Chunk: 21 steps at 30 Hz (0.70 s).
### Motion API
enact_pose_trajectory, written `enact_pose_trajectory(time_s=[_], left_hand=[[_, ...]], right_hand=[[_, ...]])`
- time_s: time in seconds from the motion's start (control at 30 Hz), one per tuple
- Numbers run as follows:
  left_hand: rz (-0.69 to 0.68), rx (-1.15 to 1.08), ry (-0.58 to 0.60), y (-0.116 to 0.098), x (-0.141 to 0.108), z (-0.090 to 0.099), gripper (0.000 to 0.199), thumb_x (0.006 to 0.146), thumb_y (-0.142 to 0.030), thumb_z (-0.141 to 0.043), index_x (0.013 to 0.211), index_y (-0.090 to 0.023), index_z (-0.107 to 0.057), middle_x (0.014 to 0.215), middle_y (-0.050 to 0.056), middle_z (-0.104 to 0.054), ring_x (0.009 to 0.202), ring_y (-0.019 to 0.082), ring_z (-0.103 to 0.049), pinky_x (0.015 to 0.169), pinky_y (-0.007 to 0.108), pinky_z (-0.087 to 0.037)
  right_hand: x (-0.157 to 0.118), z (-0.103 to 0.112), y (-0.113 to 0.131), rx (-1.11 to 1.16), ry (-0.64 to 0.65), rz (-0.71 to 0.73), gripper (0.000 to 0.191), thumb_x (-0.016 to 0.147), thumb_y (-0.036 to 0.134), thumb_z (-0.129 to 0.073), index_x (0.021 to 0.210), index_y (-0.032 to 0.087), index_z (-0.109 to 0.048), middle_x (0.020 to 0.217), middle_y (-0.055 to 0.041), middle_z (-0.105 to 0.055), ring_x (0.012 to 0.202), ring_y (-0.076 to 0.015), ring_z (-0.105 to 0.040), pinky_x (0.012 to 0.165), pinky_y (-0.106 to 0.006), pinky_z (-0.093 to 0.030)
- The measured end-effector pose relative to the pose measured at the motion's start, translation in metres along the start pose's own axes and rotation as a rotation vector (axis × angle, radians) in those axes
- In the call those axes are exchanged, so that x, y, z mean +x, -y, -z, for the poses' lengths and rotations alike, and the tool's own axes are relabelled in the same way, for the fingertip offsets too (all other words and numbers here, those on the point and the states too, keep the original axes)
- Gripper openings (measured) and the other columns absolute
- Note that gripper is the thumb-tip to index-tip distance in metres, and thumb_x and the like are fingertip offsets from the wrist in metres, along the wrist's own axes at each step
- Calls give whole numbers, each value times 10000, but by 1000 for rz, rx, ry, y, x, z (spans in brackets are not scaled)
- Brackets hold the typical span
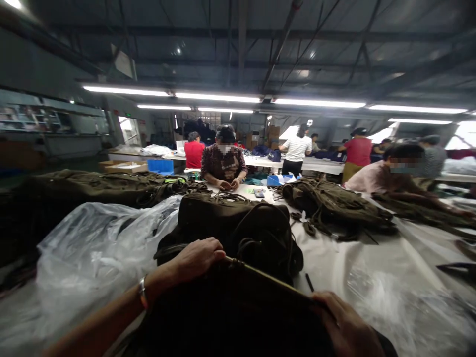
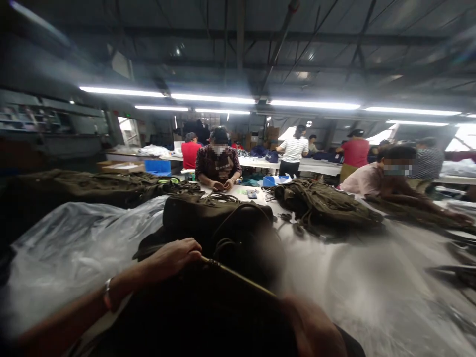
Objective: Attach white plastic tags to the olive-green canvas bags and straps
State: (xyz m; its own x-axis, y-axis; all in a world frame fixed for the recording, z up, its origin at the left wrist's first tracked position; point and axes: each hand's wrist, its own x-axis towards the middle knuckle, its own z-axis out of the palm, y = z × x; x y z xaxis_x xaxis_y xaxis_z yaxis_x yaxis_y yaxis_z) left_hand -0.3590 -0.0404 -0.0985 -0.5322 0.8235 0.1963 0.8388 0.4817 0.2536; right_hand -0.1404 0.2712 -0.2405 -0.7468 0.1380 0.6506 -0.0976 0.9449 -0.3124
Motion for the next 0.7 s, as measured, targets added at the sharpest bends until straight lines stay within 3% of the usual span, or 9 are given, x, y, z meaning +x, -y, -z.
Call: enact_pose_trajectory(time_s=[0.1,0.17,0.3,0.37,0.47,0.57,0.7], left_hand=[[17,-30,33,11,-12,1,257,1027,-323,-453,1061,-216,-685,1049,20,-635,900,163,-637,818,269,-458],[10,-51,1,9,-19,2,215,1007,-297,-494,1021,-213,-691,1030,12,-625,905,156,-626,816,256,-454],[19,-69,-72,-7,-28,2,146,978,-275,-561,924,-201,-673,956,-4,-623,885,153,-615,772,250,-441],[23,-39,-108,-17,-32,0,101,964,-255,-589,919,-201,-662,949,-1,-629,898,166,-614,776,264,-439],[6,44,-160,-28,-37,-9,49,947,-227,-610,917,-209,-645,957,15,-647,911,198,-618,787,300,-457],[-97,178,-242,-26,-43,-29,58,935,-196,-590,902,-217,-633,933,39,-670,875,225,-638,787,337,-502],[-327,378,-386,3,-41,-58,84,943,-232,-572,887,-247,-633,871,34,-702,771,217,-676,712,324,-557]], right_hand=[[7,-6,-4,-53,-47,-25,181,969,344,-496,1002,285,-664,900,-31,-738,752,-206,-715,631,-288,-571],[15,-10,1,-110,-111,-48,208,968,360,-491,1043,262,-658,974,-67,-738,852,-251,-713,712,-353,-569],[37,-19,38,-131,-153,-1,278,989,395,-476,1206,257,-583,1154,-90,-700,1029,-288,-679,828,-419,-534],[51,-24,66,-29,-64,44,250,1009,402,-471,1202,270,-558,1095,-58,-715,957,-234,-704,785,-352,-538],[72,-34,106,70,24,63,290,996,516,-494,1068,244,-562,860,-19,-729,708,-186,-715,593,-269,-490],[88,-49,129,4,-60,102,369,987,573,-472,859,230,-519,628,13,-661,502,-172,-656,474,-262,-373],[96,-73,130,-75,-230,236,305,1037,419,-401,802,232,-456,514,52,-585,397,-131,-592,438,-249,-319]])
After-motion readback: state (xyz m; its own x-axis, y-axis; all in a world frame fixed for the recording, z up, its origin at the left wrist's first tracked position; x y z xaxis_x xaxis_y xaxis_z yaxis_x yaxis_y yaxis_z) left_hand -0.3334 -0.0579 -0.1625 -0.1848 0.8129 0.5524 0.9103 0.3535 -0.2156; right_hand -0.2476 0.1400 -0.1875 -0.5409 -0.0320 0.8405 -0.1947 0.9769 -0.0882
